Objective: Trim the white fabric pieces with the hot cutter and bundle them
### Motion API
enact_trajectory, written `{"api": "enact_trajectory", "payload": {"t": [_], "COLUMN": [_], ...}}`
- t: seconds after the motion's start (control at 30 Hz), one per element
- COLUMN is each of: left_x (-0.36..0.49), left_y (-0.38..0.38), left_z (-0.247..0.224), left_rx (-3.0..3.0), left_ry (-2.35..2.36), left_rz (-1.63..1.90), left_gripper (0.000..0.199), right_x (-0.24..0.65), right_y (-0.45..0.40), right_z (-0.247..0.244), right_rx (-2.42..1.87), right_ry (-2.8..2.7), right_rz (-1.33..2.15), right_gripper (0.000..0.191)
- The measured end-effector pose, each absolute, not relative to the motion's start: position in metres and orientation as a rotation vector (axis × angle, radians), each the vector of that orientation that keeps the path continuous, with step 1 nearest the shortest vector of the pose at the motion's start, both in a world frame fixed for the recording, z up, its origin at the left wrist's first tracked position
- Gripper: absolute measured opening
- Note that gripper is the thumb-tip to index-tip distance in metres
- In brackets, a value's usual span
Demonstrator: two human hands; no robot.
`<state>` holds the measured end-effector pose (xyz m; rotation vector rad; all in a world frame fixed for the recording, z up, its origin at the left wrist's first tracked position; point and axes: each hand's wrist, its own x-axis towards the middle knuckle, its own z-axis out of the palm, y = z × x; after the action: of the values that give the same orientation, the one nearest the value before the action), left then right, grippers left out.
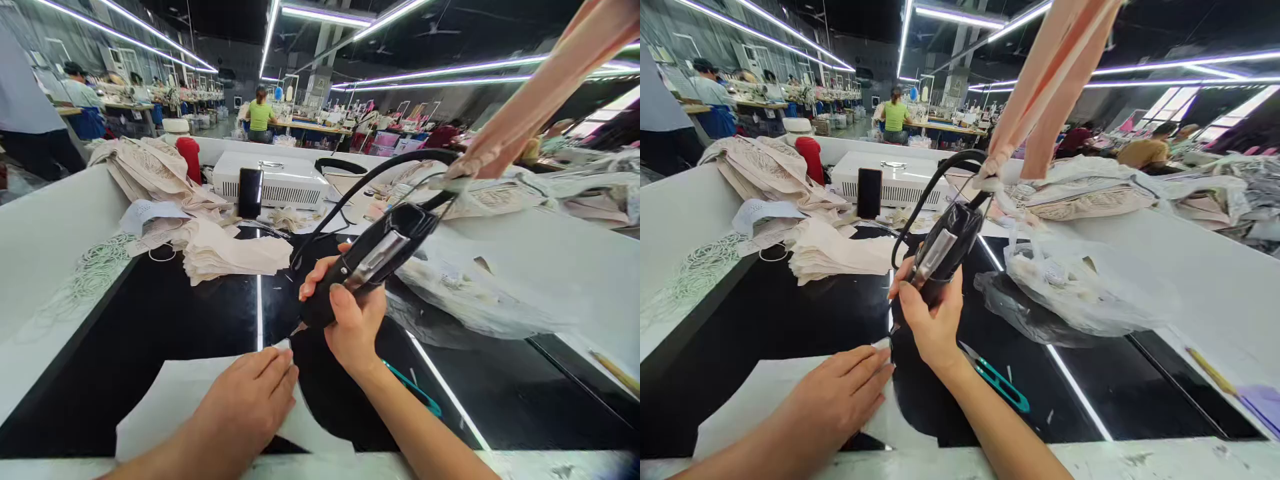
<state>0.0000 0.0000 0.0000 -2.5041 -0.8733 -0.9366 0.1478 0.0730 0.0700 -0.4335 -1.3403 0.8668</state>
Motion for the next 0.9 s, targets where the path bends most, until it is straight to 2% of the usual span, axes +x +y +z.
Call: {"api": "enact_trajectory", "payload": {"t": [0.27,0.9], "left_x": [0.001,0.009], "left_y": [-0.001,-0.002], "left_z": [-0.007,-0.016], "left_rx": [-2.509,-2.526], "left_ry": [-0.877,-0.935], "left_rz": [-0.942,-0.965], "left_gripper": [0.028,0.027], "right_x": [0.148,0.147], "right_y": [0.076,0.079], "right_z": [0.069,0.070], "right_rx": [-0.407,-0.364], "right_ry": [-1.316,-1.347], "right_rz": [0.928,0.992], "right_gripper": [0.034,0.032]}}
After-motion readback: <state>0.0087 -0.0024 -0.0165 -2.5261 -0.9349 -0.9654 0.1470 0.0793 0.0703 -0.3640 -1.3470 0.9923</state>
